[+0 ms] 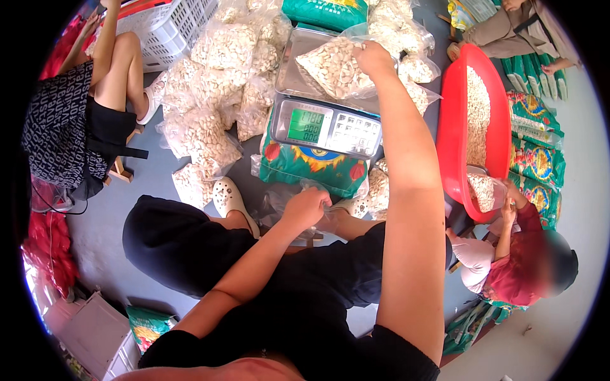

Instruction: The person scoops grains from a red basin into plastic bags, weighs each bag on a digital scale, and sets the filled bags aside. The process is repeated continuously with multiple bags.

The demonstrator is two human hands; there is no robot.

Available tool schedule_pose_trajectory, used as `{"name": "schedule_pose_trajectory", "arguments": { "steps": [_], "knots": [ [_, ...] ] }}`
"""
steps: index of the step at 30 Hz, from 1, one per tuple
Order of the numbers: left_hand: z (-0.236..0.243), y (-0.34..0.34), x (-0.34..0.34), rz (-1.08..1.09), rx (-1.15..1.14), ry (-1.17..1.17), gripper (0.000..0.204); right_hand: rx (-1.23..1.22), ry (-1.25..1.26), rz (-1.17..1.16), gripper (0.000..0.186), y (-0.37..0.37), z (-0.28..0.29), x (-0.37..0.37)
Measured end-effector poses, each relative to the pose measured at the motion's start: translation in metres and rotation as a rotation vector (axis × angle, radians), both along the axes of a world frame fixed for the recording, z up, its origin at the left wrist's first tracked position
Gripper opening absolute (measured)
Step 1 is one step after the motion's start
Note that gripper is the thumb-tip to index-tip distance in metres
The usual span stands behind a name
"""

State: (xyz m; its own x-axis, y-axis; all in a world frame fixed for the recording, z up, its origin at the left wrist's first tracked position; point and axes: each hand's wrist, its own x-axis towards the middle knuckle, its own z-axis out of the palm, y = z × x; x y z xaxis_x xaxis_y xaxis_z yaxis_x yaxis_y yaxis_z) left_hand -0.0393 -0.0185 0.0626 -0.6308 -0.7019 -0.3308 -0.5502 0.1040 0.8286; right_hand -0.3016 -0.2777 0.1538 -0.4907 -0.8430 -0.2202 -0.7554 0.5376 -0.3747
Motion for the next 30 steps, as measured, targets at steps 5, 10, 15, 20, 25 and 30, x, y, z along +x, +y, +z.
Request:
{"name": "schedule_pose_trajectory", "arguments": {
  "steps": [5,10,15,20,25,30],
  "knots": [
    [-0.004,-0.005,-0.002,0.043,-0.019,-0.025,0.018,-0.198,-0.595,-0.193,0.041,0.025,0.018,-0.010],
    [-0.020,-0.009,0.002,0.206,-0.048,0.058,0.019,-0.327,-1.074,-0.252,0.025,0.082,0.050,0.004],
    [-0.023,-0.011,0.006,0.416,-0.130,0.181,0.020,0.070,-1.229,-0.096,0.027,0.170,0.030,0.036],
    [0.007,-0.013,0.001,0.443,-0.102,0.249,0.026,0.795,-0.925,0.054,0.024,0.243,-0.047,0.081],
    [0.030,0.009,-0.005,0.393,-0.121,0.340,0.032,0.609,-1.322,-0.339,0.024,0.247,-0.110,0.123],
    [0.037,-0.011,0.003,0.511,-0.077,0.468,0.035,0.351,-1.158,-0.338,0.030,0.245,-0.122,0.141]
  ]
}}
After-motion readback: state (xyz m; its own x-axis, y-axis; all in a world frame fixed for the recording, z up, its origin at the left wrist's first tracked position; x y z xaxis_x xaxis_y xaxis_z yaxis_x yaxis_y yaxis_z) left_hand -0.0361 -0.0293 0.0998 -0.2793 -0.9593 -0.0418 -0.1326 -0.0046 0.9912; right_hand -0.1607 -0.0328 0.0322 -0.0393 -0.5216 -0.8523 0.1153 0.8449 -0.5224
